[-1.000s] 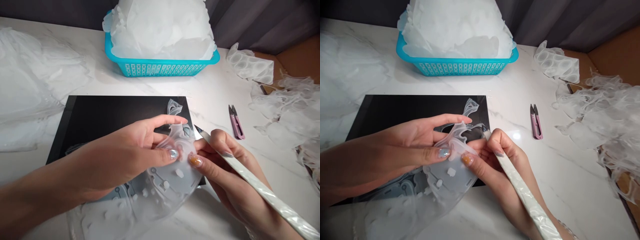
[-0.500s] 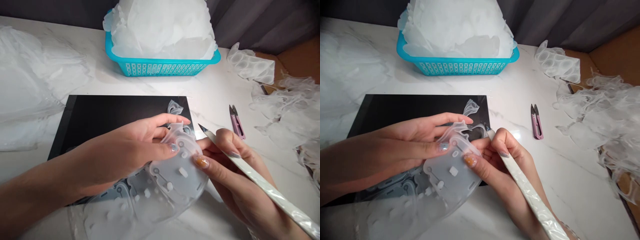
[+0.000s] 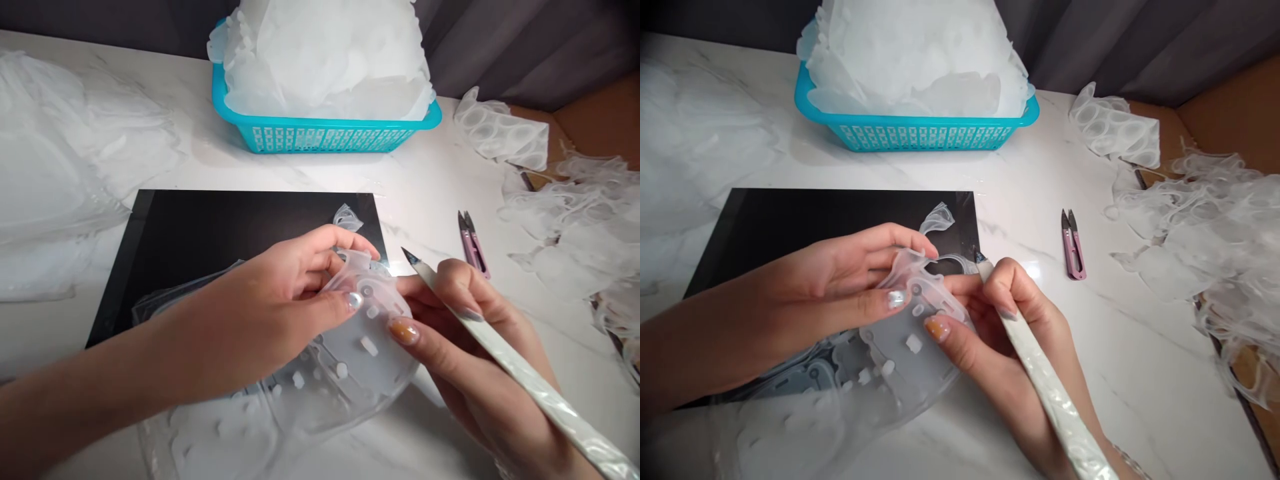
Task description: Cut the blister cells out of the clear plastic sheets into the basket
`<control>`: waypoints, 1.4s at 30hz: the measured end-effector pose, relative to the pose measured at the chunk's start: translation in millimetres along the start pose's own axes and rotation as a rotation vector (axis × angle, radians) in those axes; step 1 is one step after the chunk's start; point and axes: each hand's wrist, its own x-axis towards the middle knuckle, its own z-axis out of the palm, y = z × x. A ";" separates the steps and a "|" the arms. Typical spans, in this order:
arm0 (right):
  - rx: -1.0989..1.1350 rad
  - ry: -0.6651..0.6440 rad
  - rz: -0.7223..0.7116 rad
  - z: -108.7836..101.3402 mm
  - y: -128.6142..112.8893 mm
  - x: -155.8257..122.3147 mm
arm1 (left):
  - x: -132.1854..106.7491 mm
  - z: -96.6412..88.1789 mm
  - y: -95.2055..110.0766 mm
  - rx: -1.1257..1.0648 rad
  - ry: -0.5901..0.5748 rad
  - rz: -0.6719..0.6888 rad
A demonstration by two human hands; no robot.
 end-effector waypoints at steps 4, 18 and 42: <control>-0.018 0.021 -0.017 0.2 5.2 -1.8 | -1.7 4.9 0.6 0.105 0.033 0.042; -0.029 0.036 -0.040 -0.6 11.1 -1.7 | -5.3 10.5 -3.9 0.118 0.044 0.094; 0.040 -0.045 -0.047 -13.3 -12.7 5.6 | 6.9 -7.1 -9.5 -0.002 0.057 0.104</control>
